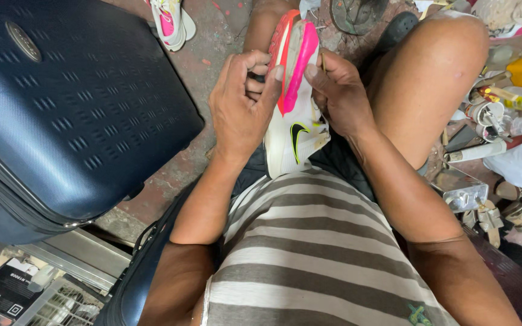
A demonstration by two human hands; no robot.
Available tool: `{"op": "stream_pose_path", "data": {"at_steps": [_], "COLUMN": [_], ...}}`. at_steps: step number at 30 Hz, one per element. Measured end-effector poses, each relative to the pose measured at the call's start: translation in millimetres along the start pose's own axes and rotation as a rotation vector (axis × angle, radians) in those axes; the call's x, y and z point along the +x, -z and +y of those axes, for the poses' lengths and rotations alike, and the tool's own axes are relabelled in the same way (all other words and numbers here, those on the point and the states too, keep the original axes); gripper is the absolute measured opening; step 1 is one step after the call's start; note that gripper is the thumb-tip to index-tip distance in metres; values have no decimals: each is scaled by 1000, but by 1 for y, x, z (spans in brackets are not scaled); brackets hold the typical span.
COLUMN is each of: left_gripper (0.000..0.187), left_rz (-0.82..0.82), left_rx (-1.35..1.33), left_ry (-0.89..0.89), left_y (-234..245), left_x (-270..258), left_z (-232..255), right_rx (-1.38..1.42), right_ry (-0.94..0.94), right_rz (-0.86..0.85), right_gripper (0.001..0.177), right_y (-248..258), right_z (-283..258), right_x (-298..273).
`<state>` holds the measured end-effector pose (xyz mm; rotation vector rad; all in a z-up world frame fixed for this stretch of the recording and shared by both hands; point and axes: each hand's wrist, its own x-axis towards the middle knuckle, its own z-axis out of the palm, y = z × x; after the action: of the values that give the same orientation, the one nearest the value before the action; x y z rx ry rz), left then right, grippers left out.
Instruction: The person cleans a white and pink sneaker by first using a small stick to scrape the pink midsole, then wiping the upper with a white cloth, and finally scrubbing the sole with a metal brush. The person handles the shoe throughout, rotating it to access different areas.
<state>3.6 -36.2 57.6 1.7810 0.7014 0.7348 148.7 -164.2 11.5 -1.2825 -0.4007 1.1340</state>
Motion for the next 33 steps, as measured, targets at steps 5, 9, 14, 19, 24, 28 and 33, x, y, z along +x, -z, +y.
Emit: {"op": "stream_pose_path", "data": {"at_steps": [5,9,14,19,24,28,33], "left_gripper": [24,27,48,68,64,62,71], "left_rz": [28,27,38,-86,-155,-143,-47], "left_rx": [10,-3,101,127,-217,-465,-1047], "left_ry": [-28,-15,-19,17,166,187,402], "left_y": [2,4,9,12,3,-2,-2], "left_x": [-1,-3,-2,-6,-6,-3,-1], "left_z": [-1,-1,-4,-18,-54,-88,-116], "right_rx": [133,114,-43,-250,-335,-366,-325], "right_ry": [-16,-7,67,89,176,229,70], "right_rz": [-32,-37,-33,-2,-59,-71,68], "right_gripper": [15,15,16,17,15,18,25], "right_y": [3,3,1,-1,-3,-1,6], "right_z": [7,9,8,3,-4,-11,-13], "right_x": [1,2,-1,-5,-4,-5,-12]}}
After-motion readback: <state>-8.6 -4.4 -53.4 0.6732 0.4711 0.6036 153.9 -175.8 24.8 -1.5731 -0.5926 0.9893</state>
